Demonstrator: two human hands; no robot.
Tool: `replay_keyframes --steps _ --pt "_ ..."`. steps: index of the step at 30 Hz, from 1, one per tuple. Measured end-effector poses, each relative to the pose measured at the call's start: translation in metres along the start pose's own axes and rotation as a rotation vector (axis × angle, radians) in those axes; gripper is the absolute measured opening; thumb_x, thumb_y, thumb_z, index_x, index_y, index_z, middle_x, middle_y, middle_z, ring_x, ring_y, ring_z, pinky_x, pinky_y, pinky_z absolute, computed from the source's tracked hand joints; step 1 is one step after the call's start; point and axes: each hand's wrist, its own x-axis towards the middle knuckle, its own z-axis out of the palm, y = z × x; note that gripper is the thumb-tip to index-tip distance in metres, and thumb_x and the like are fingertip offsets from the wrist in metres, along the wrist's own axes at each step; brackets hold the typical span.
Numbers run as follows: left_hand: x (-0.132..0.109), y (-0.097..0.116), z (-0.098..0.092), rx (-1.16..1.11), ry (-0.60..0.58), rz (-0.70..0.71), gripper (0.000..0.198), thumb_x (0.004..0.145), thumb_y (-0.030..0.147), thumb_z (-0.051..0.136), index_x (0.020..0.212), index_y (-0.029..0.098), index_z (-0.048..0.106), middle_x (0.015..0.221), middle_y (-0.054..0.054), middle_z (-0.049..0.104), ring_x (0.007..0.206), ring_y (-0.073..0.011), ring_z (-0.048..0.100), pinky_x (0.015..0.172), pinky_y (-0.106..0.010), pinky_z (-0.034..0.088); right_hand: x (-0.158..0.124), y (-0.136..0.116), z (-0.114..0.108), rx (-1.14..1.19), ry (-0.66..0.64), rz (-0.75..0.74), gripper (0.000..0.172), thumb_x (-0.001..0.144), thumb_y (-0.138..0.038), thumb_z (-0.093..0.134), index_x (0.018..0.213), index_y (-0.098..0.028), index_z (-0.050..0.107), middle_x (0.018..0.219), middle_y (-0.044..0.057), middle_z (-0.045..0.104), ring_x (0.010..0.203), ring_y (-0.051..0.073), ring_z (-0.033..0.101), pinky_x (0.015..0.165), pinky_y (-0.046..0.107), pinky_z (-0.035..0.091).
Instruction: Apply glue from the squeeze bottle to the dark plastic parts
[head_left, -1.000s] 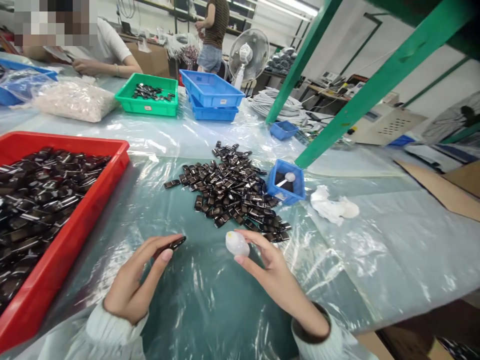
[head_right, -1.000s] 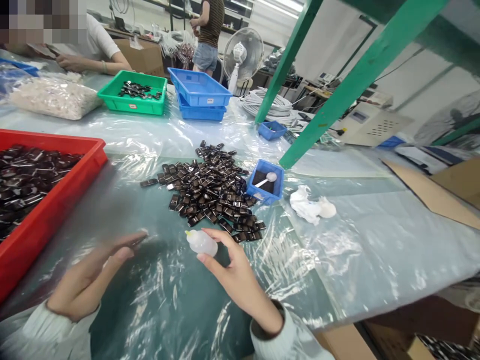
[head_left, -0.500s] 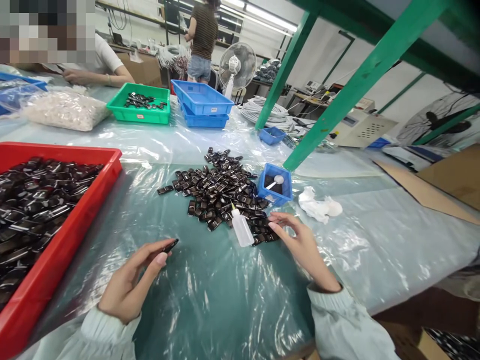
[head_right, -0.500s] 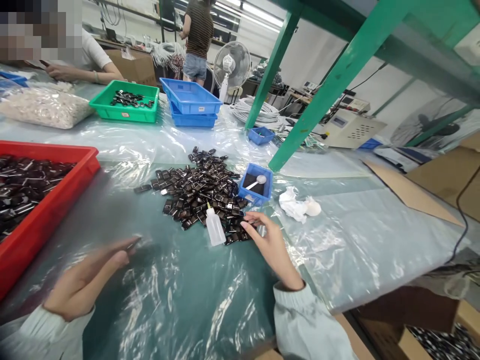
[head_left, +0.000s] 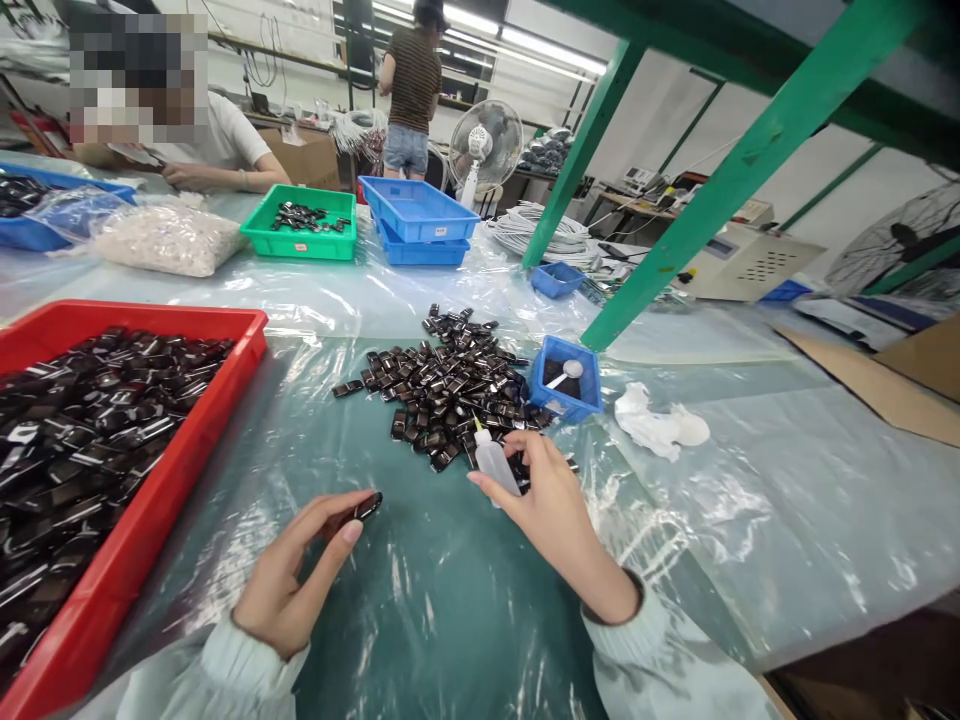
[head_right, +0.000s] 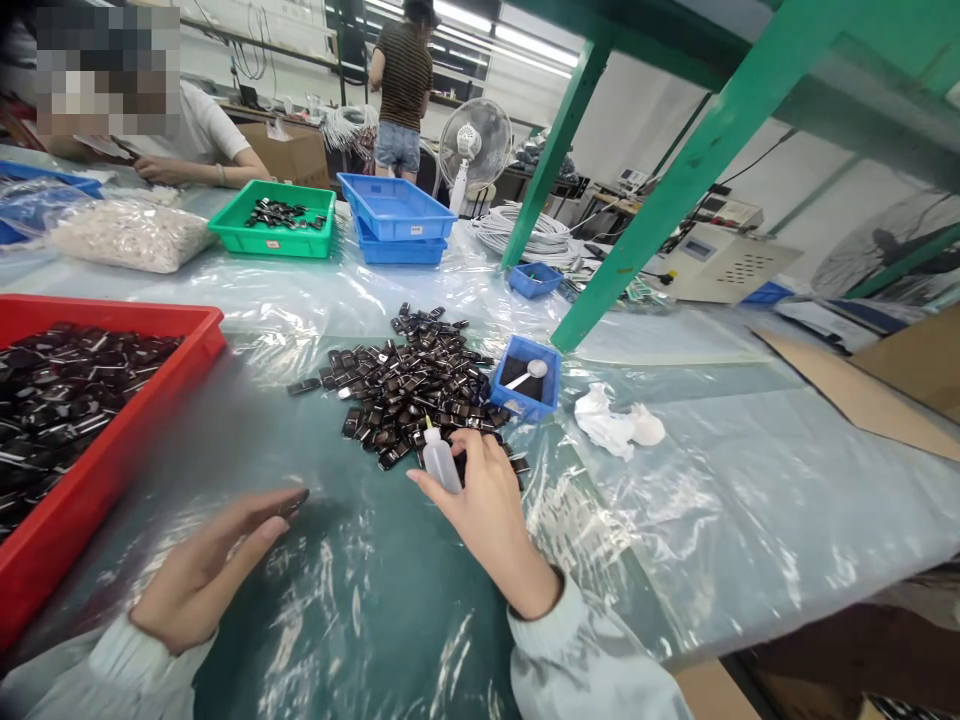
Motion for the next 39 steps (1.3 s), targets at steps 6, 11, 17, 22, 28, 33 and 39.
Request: replay_keyframes --steps 6,11,17,22,28,33,39 --pt "-0.001 -0.001 0.0 0.013 0.009 0.027 0.028 0.089 0.041 0.051 0.107 0.026 0.065 0.106 -0.004 0.068 0.097 -0.0205 0.062 0.079 -0.029 0.049 -0.002 -0.001 0.005 0.047 0.027 0.033 0.02 0.082 -0.033 0.062 0.092 -0.021 0.049 0.077 0.003 0.058 0.065 0.02 0.054 0.059 0.033 0.046" --pt "0.002 0.003 -0.002 -0.019 0.084 -0.024 0.038 0.086 0.051 0.051 0.106 0.022 0.065 0.099 -0.005 0.069 0.087 -0.0201 0.065 0.082 -0.031 0.051 -0.014 0.007 0.004 0.15 0.087 0.049 0.031 0.088 -0.031 0.055 0.112 -0.021 0.038 0.079 0.002 0.054 0.067 0.018 0.055 0.06 0.032 0.05" --pt "0.008 0.008 -0.01 -0.07 0.241 -0.095 0.05 0.085 0.058 0.049 0.107 0.015 0.06 0.091 -0.008 0.072 0.081 -0.0208 0.069 0.079 -0.032 0.055 -0.02 0.008 0.006 0.218 0.073 -0.021 0.04 0.083 -0.03 0.063 0.114 -0.022 0.039 0.086 0.003 0.057 0.068 0.018 0.058 0.059 0.032 0.053" --pt "0.008 0.007 -0.007 -0.075 0.25 -0.104 0.052 0.083 0.06 0.049 0.107 0.016 0.06 0.092 -0.008 0.072 0.081 -0.0206 0.069 0.08 -0.032 0.054 -0.031 -0.014 0.0 0.19 0.16 -0.182 0.025 0.084 -0.019 0.063 0.104 -0.025 0.048 0.084 0.003 0.056 0.071 0.02 0.057 0.061 0.034 0.05" --pt "0.004 0.003 -0.003 -0.075 0.201 -0.052 0.047 0.085 0.057 0.05 0.107 0.018 0.062 0.094 -0.008 0.071 0.084 -0.0207 0.067 0.083 -0.033 0.052 -0.028 -0.06 0.043 -0.058 -0.303 -0.655 0.034 0.087 0.001 0.046 0.115 -0.014 0.057 0.109 0.013 0.063 0.097 0.026 0.058 0.078 0.038 0.052" --pt "0.003 0.003 -0.003 -0.099 0.174 -0.055 0.045 0.085 0.056 0.05 0.106 0.018 0.063 0.094 -0.008 0.07 0.084 -0.0212 0.066 0.084 -0.034 0.052 -0.005 -0.073 0.08 -0.066 -0.353 -0.623 0.022 0.087 -0.001 0.05 0.101 -0.012 0.063 0.094 0.014 0.063 0.087 0.027 0.056 0.074 0.04 0.051" --pt "0.0 0.005 0.0 -0.064 0.098 0.058 0.031 0.09 0.042 0.048 0.106 0.02 0.064 0.1 -0.007 0.068 0.081 -0.0189 0.065 0.081 -0.031 0.051 0.004 -0.075 0.074 0.203 -0.404 -0.393 0.021 0.084 0.001 0.05 0.08 -0.016 0.061 0.086 0.01 0.061 0.087 0.026 0.056 0.078 0.041 0.049"
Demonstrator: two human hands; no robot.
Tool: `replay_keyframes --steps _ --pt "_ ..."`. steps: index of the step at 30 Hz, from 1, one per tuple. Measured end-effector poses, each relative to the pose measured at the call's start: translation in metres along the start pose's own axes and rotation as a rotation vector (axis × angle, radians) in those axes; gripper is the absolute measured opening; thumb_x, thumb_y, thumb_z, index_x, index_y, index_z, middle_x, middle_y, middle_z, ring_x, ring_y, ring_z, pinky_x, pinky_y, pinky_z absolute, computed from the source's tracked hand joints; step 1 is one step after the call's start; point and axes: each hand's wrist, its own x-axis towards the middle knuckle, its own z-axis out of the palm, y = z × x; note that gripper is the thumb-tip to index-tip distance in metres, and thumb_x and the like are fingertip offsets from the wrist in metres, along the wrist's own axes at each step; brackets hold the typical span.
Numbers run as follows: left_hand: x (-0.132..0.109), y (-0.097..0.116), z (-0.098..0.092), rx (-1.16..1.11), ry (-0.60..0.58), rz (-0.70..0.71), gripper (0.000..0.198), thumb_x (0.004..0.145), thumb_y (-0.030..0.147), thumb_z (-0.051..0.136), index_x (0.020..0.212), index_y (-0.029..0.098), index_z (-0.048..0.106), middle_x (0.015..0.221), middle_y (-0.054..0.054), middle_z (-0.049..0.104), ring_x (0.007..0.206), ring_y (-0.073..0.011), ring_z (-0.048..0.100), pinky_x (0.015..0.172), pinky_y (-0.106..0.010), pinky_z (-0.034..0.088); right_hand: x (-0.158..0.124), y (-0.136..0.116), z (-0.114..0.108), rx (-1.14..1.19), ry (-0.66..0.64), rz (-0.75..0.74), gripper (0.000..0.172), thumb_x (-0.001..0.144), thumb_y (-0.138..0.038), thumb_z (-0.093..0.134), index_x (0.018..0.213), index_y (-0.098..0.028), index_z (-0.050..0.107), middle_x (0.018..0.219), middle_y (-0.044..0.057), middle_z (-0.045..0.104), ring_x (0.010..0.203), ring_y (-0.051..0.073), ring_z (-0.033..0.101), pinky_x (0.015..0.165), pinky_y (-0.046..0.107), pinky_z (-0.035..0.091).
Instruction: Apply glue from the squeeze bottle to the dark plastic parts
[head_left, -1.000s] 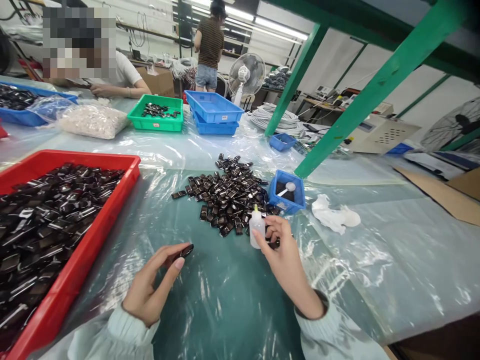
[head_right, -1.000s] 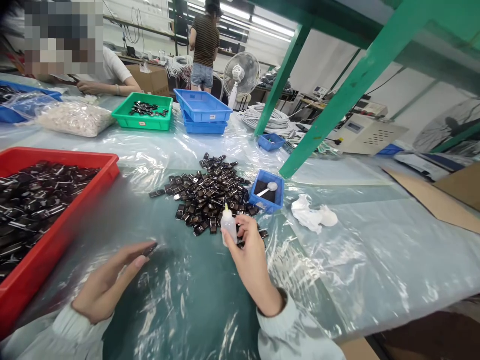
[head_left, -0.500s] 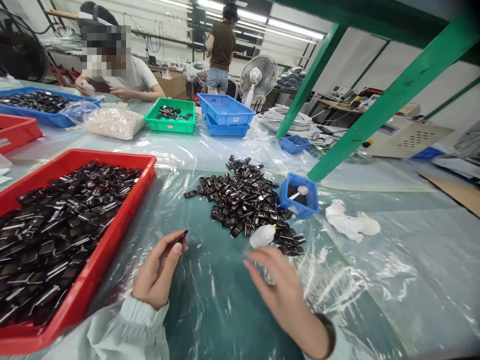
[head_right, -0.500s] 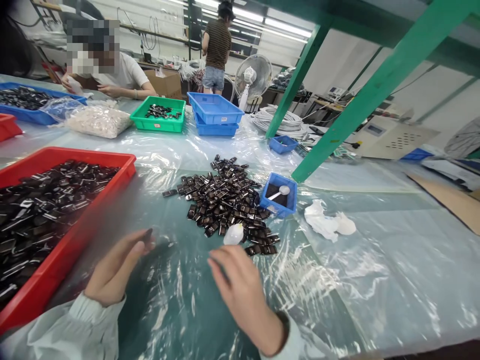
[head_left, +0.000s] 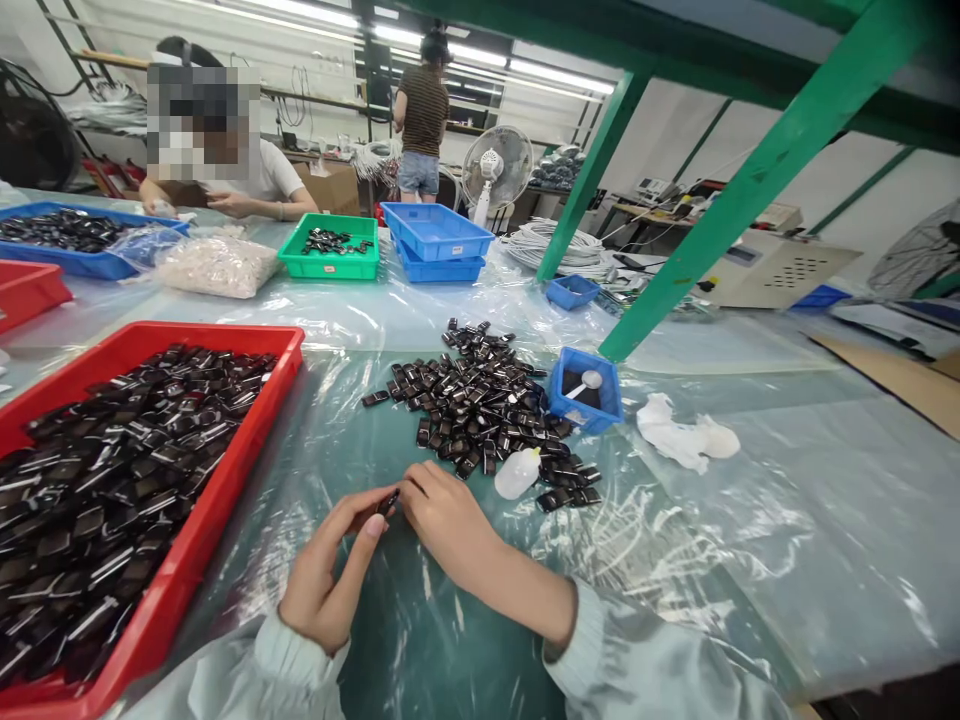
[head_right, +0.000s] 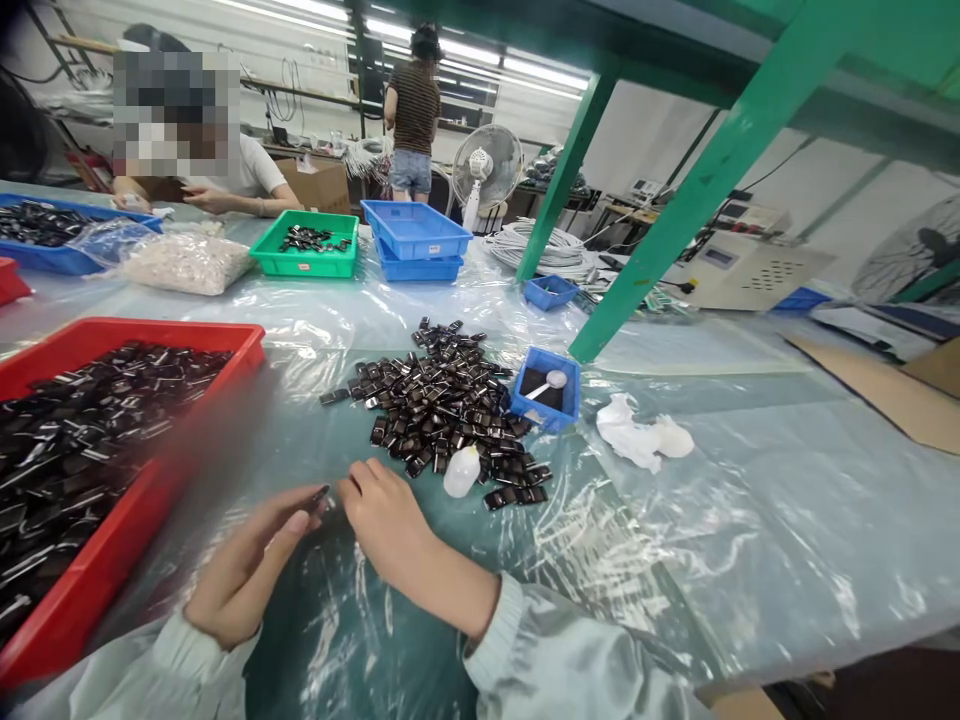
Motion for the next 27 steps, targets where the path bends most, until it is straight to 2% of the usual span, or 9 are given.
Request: replay_keyframes --steps 4,6,9,16,20,24,27 --pt "-0.001 0.003 -0.001 0.058 -0.026 0.122 0.024 0.091 0.029 0.048 0.109 0.021 0.062 0.102 -0.007 0.067 0.09 -0.0198 0.063 0.079 -0.03 0.049 -0.006 -0.011 -0.026 0.41 0.049 0.148 0.011 0.092 -0.013 0.047 0.09 -0.021 0.055 0.086 0.003 0.062 0.082 0.018 0.061 0.076 0.033 0.053" --pt "-0.001 0.004 -0.001 0.084 -0.03 0.17 0.023 0.091 0.025 0.049 0.109 0.022 0.062 0.102 -0.006 0.067 0.092 -0.0198 0.062 0.078 -0.029 0.049 -0.011 -0.015 -0.037 0.627 0.021 0.208 0.007 0.093 -0.022 0.047 0.089 -0.021 0.052 0.078 0.0 0.062 0.073 0.015 0.063 0.071 0.03 0.055" --pt "-0.002 0.006 -0.001 0.116 -0.034 0.214 0.023 0.09 0.02 0.049 0.11 0.023 0.061 0.102 -0.006 0.065 0.093 -0.019 0.061 0.079 -0.028 0.05 -0.016 -0.02 -0.044 0.893 -0.04 0.288 0.01 0.091 -0.027 0.051 0.084 -0.02 0.052 0.07 -0.001 0.06 0.065 0.013 0.062 0.068 0.03 0.055" --pt "-0.006 0.007 -0.005 0.255 -0.041 0.371 0.03 0.09 0.013 0.049 0.117 0.025 0.057 0.107 -0.006 0.063 0.101 -0.0186 0.058 0.087 -0.027 0.046 -0.019 -0.029 -0.043 1.253 -0.082 0.459 0.014 0.082 -0.03 0.065 0.081 -0.018 0.058 0.067 -0.002 0.06 0.061 0.01 0.059 0.066 0.026 0.051" --pt "-0.007 0.007 -0.012 0.4 -0.003 0.6 0.032 0.091 0.008 0.048 0.12 0.02 0.055 0.107 -0.008 0.06 0.098 -0.018 0.056 0.088 -0.027 0.044 -0.021 -0.029 -0.039 1.523 -0.113 0.549 0.022 0.075 -0.026 0.075 0.084 -0.02 0.056 0.064 -0.004 0.061 0.06 0.01 0.061 0.062 0.024 0.048" --pt "-0.002 0.017 -0.013 0.492 0.009 0.78 0.036 0.091 0.001 0.045 0.124 0.013 0.053 0.108 -0.011 0.059 0.098 -0.0179 0.055 0.09 -0.027 0.041 -0.023 -0.027 -0.027 1.695 -0.212 0.56 0.029 0.073 -0.03 0.077 0.089 -0.018 0.057 0.063 -0.002 0.064 0.062 0.011 0.063 0.063 0.025 0.049" --pt "0.0 0.02 -0.018 0.531 -0.014 0.848 0.043 0.088 -0.003 0.048 0.129 0.012 0.051 0.11 -0.012 0.061 0.099 -0.0191 0.057 0.089 -0.029 0.043 -0.025 -0.033 -0.022 1.679 -0.235 0.507 0.03 0.076 -0.037 0.072 0.092 -0.018 0.057 0.064 -0.002 0.063 0.059 0.011 0.061 0.062 0.027 0.05"
